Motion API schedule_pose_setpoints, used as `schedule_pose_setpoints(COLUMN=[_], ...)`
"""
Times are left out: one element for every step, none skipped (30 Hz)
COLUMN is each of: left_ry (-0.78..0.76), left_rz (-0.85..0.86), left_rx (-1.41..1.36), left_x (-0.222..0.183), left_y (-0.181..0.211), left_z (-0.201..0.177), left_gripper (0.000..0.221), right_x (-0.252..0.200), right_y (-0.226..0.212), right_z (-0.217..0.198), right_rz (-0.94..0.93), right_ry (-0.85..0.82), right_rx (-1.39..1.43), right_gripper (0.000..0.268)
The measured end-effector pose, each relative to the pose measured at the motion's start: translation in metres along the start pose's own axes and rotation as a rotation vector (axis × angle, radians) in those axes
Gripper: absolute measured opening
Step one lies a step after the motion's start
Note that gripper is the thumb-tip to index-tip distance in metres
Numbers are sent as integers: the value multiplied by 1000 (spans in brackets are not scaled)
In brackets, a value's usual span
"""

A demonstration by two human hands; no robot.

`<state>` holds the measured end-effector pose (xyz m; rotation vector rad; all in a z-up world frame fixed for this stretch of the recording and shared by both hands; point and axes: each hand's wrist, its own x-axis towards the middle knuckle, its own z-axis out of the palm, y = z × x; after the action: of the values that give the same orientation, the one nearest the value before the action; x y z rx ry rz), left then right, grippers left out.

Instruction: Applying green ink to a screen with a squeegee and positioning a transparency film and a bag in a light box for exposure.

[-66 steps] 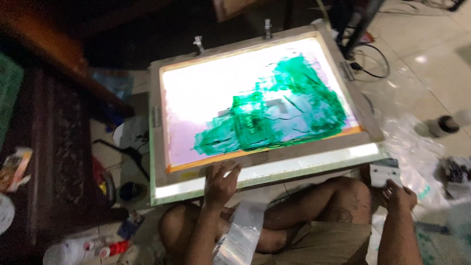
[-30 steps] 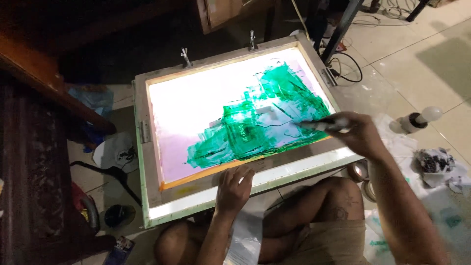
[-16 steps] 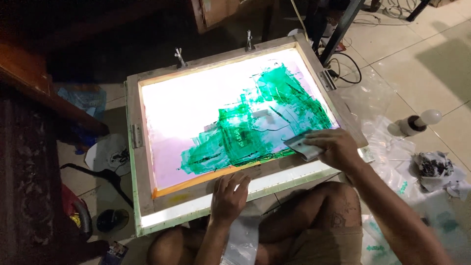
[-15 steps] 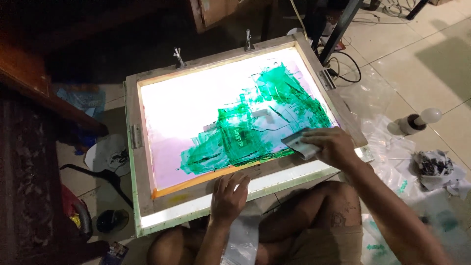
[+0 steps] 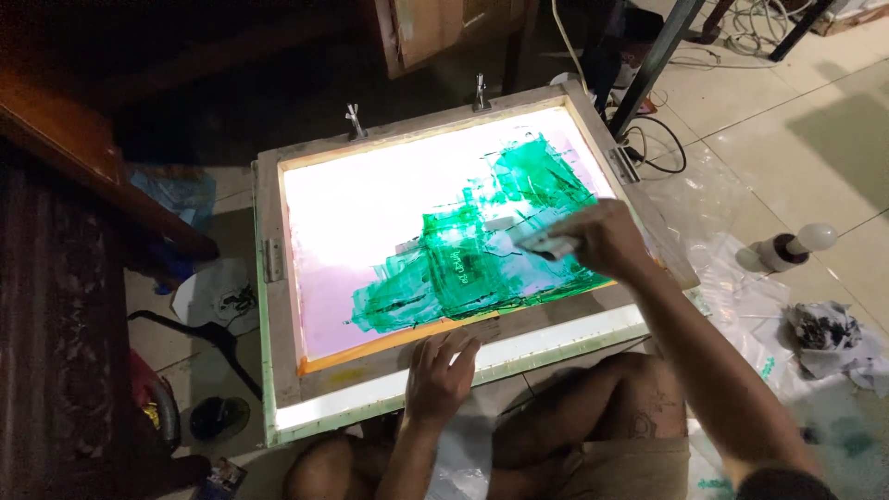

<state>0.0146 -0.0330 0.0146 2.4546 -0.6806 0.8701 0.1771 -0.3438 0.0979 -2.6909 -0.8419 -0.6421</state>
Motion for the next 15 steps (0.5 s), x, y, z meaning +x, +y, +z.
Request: schedule_pose_setpoints(left_ry=[3,-1,-9,-11,-23,-35,-38,-42,-45,-46,-54,-62,-64,-62,-59], left_rz=[-4,-1,4,1,-11,-24,-20,-28,-37,-34,-39,-43,-49,-57,-61], left_rx=[-4,4,11,7,-11,-29,-33,-25,-14,-15,-12,-9,-9,-28,-45], left_x=[-1,-2,-4,-4,-3,-1,-1,0,1,2,0,-1,-2,-3,-3], left_y=[-1,-2,-3,-2,-2,-2,0,1,1,-2,-1,-1,-1,-1,-2], left_z=[2,4,5,3,3,2,1,1,0,2,3,3,4,5,5], left_gripper=[37,37,38,38,37,37,37,36,35,35,36,37,37,37,37], right_x=[-11,-21,-34,-42,-52,-61,-67,-72,-76,-79,-82,-86,-81,-77,-73], right_y=[-2,-3,-5,-4,-3,-2,-1,0,0,5,9,12,13,13,14], right_z=[-10,-20,-30,-36,-43,-50,-50,-51,-50,-42,-35,-28,-19,-11,-2], right_rz=[-2,51,108,110,158,207,212,207,198,200,209,218,216,186,158], right_ry=[-4,-55,-107,-112,-148,-184,-183,-165,-145,-143,-123,-102,-107,-118,-124], right_rx=[-3,20,46,45,31,17,16,25,35,34,4,-26,-23,-20,-15], right_gripper=[27,25,24,24,20,18,18,25,33,33,33,33,33,35,41])
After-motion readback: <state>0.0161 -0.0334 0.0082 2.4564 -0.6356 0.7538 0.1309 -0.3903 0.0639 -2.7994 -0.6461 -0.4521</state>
